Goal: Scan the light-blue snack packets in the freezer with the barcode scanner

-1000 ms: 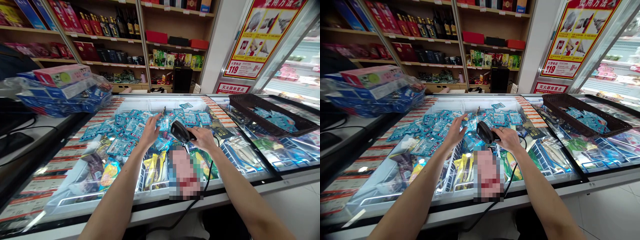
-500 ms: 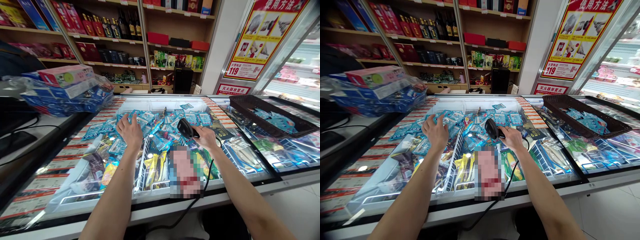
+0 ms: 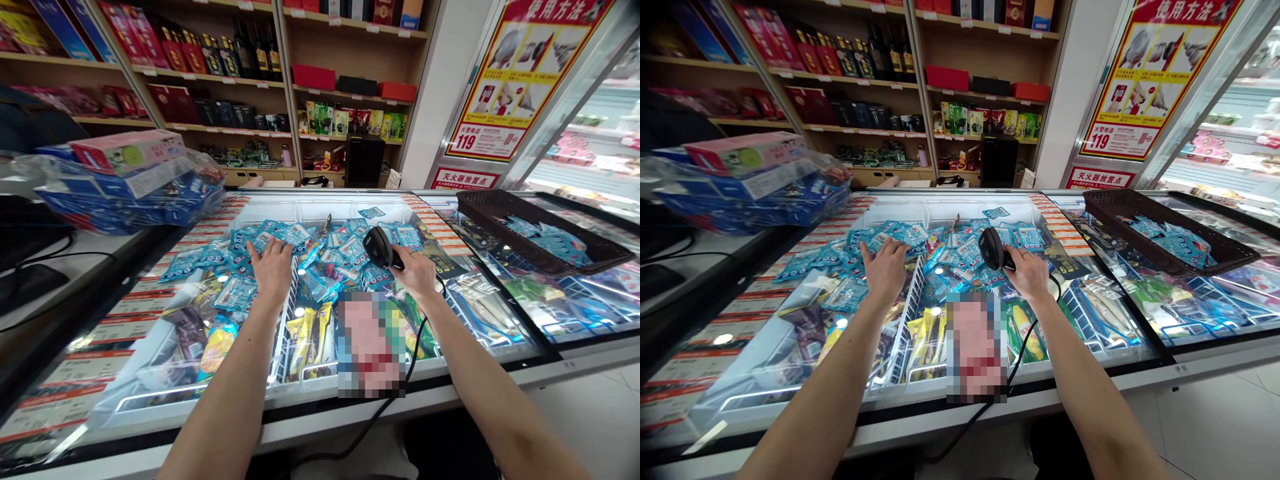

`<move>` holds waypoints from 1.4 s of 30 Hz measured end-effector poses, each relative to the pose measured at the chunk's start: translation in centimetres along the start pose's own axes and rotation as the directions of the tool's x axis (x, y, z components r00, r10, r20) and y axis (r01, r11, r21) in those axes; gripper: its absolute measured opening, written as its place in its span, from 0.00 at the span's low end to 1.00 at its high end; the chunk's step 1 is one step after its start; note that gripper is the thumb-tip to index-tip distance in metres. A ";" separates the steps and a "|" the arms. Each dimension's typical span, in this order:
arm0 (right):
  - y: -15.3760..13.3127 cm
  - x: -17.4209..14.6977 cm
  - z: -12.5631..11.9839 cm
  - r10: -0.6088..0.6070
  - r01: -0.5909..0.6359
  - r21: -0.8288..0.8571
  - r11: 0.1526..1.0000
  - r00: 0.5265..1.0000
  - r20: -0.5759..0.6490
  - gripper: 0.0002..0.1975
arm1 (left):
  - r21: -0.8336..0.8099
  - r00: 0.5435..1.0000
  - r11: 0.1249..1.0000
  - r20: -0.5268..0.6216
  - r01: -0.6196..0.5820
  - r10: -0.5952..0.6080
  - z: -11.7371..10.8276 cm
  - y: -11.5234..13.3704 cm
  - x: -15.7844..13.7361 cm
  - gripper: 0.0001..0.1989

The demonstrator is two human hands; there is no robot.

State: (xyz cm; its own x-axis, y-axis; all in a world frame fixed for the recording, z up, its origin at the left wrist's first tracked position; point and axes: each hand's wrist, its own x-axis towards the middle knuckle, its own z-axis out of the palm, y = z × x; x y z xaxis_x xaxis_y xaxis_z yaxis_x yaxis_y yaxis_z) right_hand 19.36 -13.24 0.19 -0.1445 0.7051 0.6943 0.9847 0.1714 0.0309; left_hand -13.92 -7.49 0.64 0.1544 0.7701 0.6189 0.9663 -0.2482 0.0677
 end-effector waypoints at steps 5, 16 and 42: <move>0.0 0.0 0.2 -0.007 0.007 0.018 1.000 1.000 -0.029 0.19 | -0.036 1.000 0.999 0.001 -0.009 0.009 -0.1 0.6 0.1 0.15; 0.2 0.3 -0.1 0.023 -0.022 0.046 0.999 1.000 -0.016 0.19 | -0.113 0.993 0.987 -0.031 -0.114 0.111 -1.1 2.8 0.0 0.15; 0.5 0.5 -0.5 0.007 -0.007 0.068 0.998 1.000 -0.004 0.19 | -0.150 0.967 0.988 0.256 0.046 -0.007 1.4 11.0 2.5 0.35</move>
State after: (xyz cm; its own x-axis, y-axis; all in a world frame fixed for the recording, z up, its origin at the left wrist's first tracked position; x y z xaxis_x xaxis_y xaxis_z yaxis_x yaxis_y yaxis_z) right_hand 19.79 -13.14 0.90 -0.1371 0.7032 0.6977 0.9769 0.2127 -0.0224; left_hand -2.63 -7.49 1.85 0.1955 0.8965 0.3975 0.9308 -0.2973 0.2126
